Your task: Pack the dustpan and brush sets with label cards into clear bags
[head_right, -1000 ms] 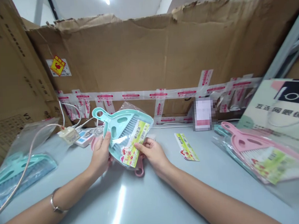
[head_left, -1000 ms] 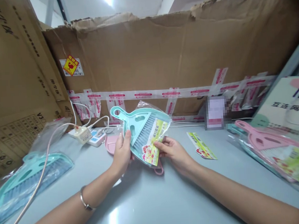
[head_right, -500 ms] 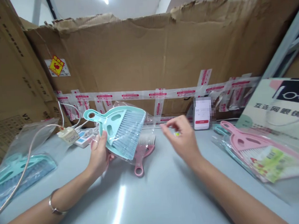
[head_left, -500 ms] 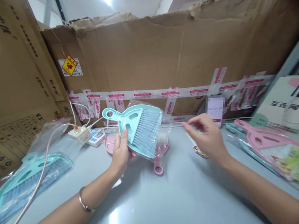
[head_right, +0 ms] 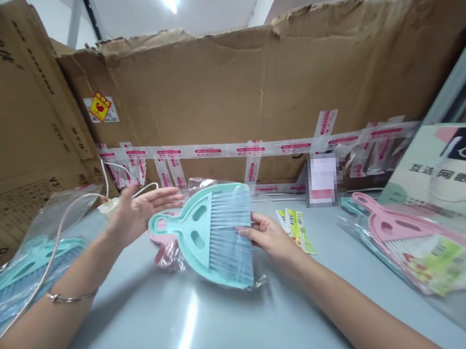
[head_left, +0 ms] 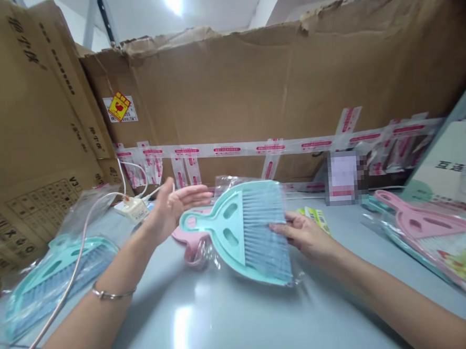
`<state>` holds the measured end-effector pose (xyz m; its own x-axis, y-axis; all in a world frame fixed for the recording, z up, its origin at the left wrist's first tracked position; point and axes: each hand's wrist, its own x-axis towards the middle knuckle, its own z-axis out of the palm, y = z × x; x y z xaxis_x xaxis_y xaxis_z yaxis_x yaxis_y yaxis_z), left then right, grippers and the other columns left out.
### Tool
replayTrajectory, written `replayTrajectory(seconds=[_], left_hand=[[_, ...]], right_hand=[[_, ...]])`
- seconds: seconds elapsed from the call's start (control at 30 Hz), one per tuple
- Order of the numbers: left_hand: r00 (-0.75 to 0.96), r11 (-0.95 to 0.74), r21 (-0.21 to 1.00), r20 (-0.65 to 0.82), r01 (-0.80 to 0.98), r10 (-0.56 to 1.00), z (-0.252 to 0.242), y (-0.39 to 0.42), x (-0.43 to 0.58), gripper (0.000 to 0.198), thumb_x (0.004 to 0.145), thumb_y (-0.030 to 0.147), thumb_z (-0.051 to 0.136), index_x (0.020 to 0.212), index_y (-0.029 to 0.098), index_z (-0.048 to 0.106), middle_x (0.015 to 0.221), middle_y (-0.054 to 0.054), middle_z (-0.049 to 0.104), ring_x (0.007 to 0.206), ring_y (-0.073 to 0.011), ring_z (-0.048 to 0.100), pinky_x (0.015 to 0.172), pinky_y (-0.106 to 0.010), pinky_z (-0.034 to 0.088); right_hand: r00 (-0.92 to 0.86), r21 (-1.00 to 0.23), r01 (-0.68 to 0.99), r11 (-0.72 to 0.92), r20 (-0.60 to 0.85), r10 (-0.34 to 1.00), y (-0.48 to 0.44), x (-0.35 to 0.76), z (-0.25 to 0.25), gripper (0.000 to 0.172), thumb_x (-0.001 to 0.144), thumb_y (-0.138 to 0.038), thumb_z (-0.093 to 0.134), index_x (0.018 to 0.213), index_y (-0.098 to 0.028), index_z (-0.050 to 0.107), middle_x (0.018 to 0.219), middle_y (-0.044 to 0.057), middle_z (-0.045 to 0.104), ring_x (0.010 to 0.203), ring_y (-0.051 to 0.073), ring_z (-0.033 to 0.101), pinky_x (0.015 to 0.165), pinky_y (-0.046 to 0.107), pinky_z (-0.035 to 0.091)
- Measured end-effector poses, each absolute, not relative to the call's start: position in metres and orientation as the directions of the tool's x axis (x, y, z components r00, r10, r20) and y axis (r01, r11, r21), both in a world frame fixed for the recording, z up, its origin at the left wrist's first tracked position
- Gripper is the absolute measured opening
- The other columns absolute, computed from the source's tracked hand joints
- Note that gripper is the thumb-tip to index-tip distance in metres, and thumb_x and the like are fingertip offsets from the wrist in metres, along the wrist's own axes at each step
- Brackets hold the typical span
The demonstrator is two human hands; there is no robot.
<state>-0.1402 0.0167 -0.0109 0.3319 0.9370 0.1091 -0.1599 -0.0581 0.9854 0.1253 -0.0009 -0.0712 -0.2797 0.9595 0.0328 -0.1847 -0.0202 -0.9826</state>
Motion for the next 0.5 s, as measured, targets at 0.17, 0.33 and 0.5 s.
replayTrajectory(seconds=[0.17, 0.33, 0.5], left_hand=[[0.315, 0.049, 0.987, -0.097, 0.155, 0.944, -0.021, 0.016, -0.135, 0.033, 0.072, 0.044, 0.066, 0.090, 0.017, 0.066, 0.091, -0.008, 0.068, 0.078, -0.0158, 0.063, 0.064, -0.023, 0.048], [0.119, -0.127, 0.968, 0.103, 0.216, 0.988, -0.020, 0.023, -0.144, 0.027, 0.064, 0.037, 0.071, 0.061, 0.015, 0.055, 0.057, 0.001, 0.055, 0.049, -0.0075, 0.050, 0.045, -0.017, 0.039], [-0.545, -0.132, 0.751, 0.576, 0.647, 0.609, 0.044, 0.024, -0.258, 0.027, 0.072, 0.032, 0.054, 0.088, 0.011, 0.058, 0.066, 0.001, 0.053, 0.060, -0.0109, 0.053, 0.062, -0.032, 0.048]], right_hand=[[-0.433, -0.997, -0.080, -0.022, 0.015, 0.901, -0.011, 0.115, -0.067, 0.034, 0.062, -0.037, 0.076, 0.090, -0.020, 0.067, 0.090, 0.004, 0.072, 0.081, 0.019, 0.067, 0.078, 0.034, 0.050], [-0.364, -0.996, -0.086, -0.033, 0.000, 0.931, -0.011, 0.122, -0.064, 0.035, 0.063, -0.039, 0.075, 0.091, -0.021, 0.065, 0.093, 0.005, 0.071, 0.080, 0.020, 0.067, 0.072, 0.034, 0.053], [0.024, -0.965, -0.262, 0.011, 0.005, 1.000, 0.007, 0.149, -0.063, 0.029, 0.063, -0.032, 0.074, 0.089, -0.025, 0.064, 0.094, 0.003, 0.071, 0.080, 0.020, 0.067, 0.067, 0.031, 0.055]])
